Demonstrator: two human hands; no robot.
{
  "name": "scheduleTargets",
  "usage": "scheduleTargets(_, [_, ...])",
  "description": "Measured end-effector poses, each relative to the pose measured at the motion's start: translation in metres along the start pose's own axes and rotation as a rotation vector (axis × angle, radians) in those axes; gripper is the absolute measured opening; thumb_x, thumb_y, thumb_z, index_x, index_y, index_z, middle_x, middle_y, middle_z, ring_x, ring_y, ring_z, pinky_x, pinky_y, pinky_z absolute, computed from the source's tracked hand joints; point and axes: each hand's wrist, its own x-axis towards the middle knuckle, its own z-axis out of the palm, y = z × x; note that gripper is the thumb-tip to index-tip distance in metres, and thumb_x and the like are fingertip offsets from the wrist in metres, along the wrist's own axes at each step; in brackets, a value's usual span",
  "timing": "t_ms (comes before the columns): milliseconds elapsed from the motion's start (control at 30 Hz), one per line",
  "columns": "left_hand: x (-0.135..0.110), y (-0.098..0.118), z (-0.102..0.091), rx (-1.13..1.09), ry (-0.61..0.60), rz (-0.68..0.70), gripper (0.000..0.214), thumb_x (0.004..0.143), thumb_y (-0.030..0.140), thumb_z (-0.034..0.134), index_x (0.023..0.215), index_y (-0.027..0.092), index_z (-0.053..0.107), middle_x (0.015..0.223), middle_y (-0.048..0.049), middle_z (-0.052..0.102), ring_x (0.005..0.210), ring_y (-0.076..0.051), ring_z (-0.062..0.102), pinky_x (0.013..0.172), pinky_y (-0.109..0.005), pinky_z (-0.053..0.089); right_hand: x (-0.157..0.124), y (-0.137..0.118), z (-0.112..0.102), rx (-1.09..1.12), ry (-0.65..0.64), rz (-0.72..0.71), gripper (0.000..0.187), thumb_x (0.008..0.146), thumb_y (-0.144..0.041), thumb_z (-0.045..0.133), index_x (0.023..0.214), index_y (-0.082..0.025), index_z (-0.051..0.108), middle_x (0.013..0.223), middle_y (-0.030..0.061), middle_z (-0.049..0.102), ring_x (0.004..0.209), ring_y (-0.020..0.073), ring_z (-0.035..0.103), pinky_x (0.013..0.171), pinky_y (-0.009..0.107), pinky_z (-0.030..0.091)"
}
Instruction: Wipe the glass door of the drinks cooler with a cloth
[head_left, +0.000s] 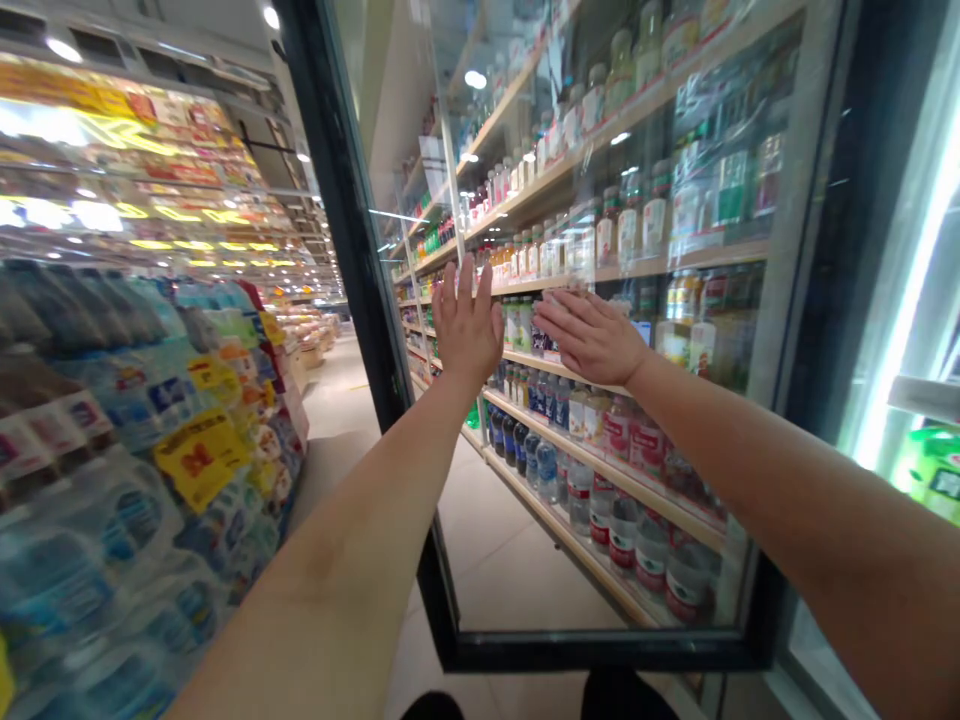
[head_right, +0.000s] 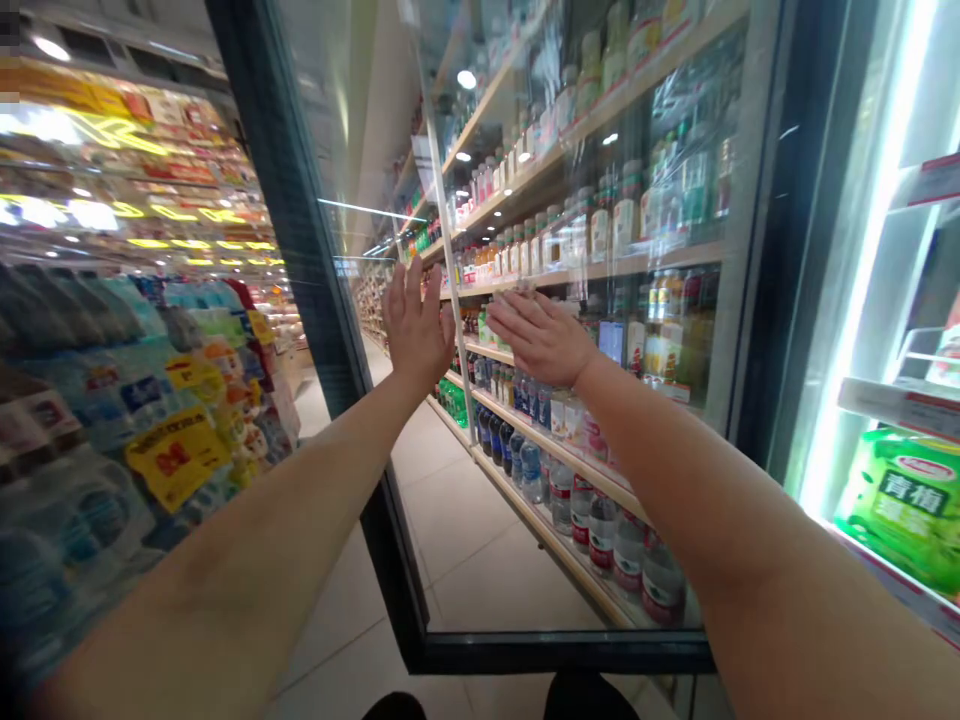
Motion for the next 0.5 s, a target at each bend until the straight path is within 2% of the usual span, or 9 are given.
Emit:
scheduleTargets(67, [0.004, -0.007, -0.008, 0.037, -0.017, 0.031, 0.054, 0.101, 0.034, 0.042, 0.154, 0.023, 0.045, 0.166, -0.0071, 0.034, 0.157, -0.029, 0.020, 0.129, -0.053, 0.013, 0.000, 0.000, 0.002, -0.009, 0.030, 0.011, 0.071, 0.098, -0.025, 0.048, 0.164, -0.031, 0.022, 0.162, 0.0020, 0.042, 0.152, 0.0277, 0.033, 0.126, 0.055, 0.026])
scheduleTargets(167, [0.011, -0.025, -0.018, 0.089, -0.027, 0.095, 0.053, 0.101, 0.035, 0.042, 0.153, 0.027, 0.047, 0.164, -0.0049, 0.039, 0.155, -0.028, 0.027, 0.129, -0.052, 0.013, -0.001, 0.003, 0.002, -0.079, 0.236, 0.223, 0.066, 0.099, -0.024, 0.045, 0.163, -0.030, 0.027, 0.162, 0.0036, 0.042, 0.150, 0.0278, 0.037, 0.124, 0.055, 0.031])
scheduleTargets(233, [0.014, -0.036, -0.022, 0.096, -0.027, 0.129, 0.054, 0.101, 0.038, 0.042, 0.154, 0.029, 0.046, 0.166, -0.0032, 0.034, 0.157, -0.028, 0.023, 0.130, -0.052, 0.012, -0.001, 0.004, 0.002, -0.134, 0.388, 0.386, 0.064, 0.100, -0.023, 0.042, 0.162, -0.029, 0.029, 0.162, 0.0056, 0.041, 0.149, 0.0291, 0.038, 0.122, 0.056, 0.034])
scheduleTargets(300, [0.015, -0.045, -0.021, 0.089, -0.027, 0.135, 0.056, 0.102, 0.042, 0.040, 0.156, 0.029, 0.043, 0.169, -0.0027, 0.027, 0.158, -0.029, 0.016, 0.130, -0.054, 0.009, -0.002, 0.003, 0.002, -0.166, 0.446, 0.454, 0.064, 0.100, -0.023, 0.041, 0.163, -0.029, 0.027, 0.162, 0.0061, 0.040, 0.150, 0.0297, 0.037, 0.121, 0.058, 0.034])
scheduleTargets(333, [0.015, -0.047, -0.020, 0.089, -0.026, 0.133, 0.056, 0.102, 0.043, 0.039, 0.157, 0.029, 0.041, 0.169, -0.0025, 0.024, 0.159, -0.029, 0.013, 0.130, -0.055, 0.008, -0.002, 0.002, 0.003, -0.173, 0.428, 0.422, 0.066, 0.100, -0.023, 0.042, 0.163, -0.029, 0.025, 0.162, 0.0063, 0.041, 0.151, 0.0297, 0.036, 0.121, 0.059, 0.034])
scheduleTargets(367, [0.014, -0.049, -0.019, 0.093, -0.024, 0.131, 0.057, 0.103, 0.043, 0.038, 0.158, 0.029, 0.039, 0.170, -0.0024, 0.022, 0.159, -0.028, 0.011, 0.130, -0.056, 0.007, -0.002, 0.001, 0.004, -0.173, 0.377, 0.333, 0.068, 0.099, -0.023, 0.043, 0.164, -0.028, 0.023, 0.161, 0.0062, 0.042, 0.151, 0.0289, 0.035, 0.121, 0.058, 0.035])
scheduleTargets(500, [0.012, -0.049, -0.016, 0.117, -0.014, 0.141, 0.057, 0.104, 0.043, 0.036, 0.159, 0.029, 0.038, 0.170, -0.0034, 0.022, 0.159, -0.026, 0.010, 0.130, -0.054, 0.007, 0.003, -0.001, 0.008, -0.085, 0.042, -0.357, 0.067, 0.098, -0.027, 0.046, 0.162, -0.021, 0.028, 0.156, 0.0050, 0.050, 0.150, 0.0216, 0.038, 0.122, 0.045, 0.037])
